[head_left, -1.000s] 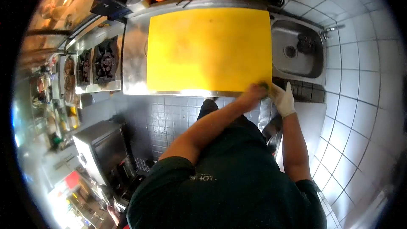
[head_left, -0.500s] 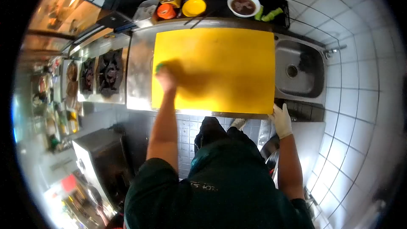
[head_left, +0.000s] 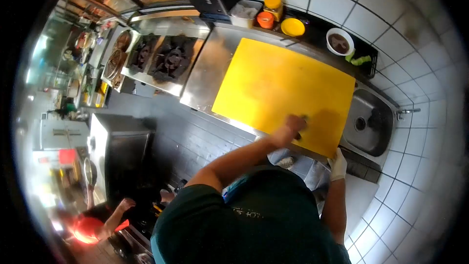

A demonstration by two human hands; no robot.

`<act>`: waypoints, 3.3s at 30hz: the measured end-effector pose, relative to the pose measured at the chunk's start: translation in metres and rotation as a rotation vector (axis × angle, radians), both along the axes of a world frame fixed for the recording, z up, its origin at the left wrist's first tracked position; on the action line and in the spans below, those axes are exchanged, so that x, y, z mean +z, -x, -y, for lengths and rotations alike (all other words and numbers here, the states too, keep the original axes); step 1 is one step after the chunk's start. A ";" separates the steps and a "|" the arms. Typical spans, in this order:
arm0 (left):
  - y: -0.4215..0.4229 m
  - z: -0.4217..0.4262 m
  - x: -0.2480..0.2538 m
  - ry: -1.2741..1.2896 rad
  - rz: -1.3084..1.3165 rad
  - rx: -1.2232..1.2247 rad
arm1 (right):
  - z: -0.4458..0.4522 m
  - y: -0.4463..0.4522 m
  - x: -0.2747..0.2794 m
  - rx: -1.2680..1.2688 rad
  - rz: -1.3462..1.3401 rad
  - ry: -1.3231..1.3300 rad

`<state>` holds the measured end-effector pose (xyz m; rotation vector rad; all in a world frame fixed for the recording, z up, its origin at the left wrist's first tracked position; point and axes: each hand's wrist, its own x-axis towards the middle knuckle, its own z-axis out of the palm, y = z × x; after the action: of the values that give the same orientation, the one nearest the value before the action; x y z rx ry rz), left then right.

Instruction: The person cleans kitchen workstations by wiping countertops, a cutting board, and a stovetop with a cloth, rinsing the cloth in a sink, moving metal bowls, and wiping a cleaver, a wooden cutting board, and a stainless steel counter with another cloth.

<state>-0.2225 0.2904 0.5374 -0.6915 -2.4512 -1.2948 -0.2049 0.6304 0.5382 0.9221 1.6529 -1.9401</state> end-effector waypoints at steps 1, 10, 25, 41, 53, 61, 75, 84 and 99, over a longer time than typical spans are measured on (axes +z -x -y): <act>0.015 0.060 0.003 0.122 0.240 0.009 | 0.004 0.004 0.004 0.007 0.031 -0.070; -0.021 0.285 0.113 1.087 0.509 0.752 | -0.001 0.026 -0.043 0.065 -0.002 -0.216; -0.015 0.115 0.111 1.284 0.331 -0.122 | 0.012 0.052 0.056 0.011 -0.145 0.184; 0.070 0.126 0.231 0.961 0.141 -0.092 | 0.118 0.003 0.054 0.940 -0.917 -1.209; 0.088 0.126 0.257 0.895 0.165 -0.192 | 0.057 -0.098 0.049 0.843 -1.066 -1.178; 0.109 0.130 0.258 0.917 0.149 -0.260 | -0.064 -0.292 0.168 -0.001 -0.655 -1.632; 0.114 0.164 0.287 0.983 0.369 -0.077 | -0.087 -0.377 0.064 0.088 0.227 -1.323; 0.147 0.146 0.275 1.109 0.131 -0.207 | 0.127 -0.108 0.106 0.676 -0.896 -0.967; 0.154 0.119 0.301 1.170 0.078 -0.129 | 0.335 -0.005 0.000 1.230 -1.316 -1.071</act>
<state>-0.3760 0.1711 0.8383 -1.0292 -3.1117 0.2572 -0.1999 0.2957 0.5387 -1.3353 2.8198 -0.4980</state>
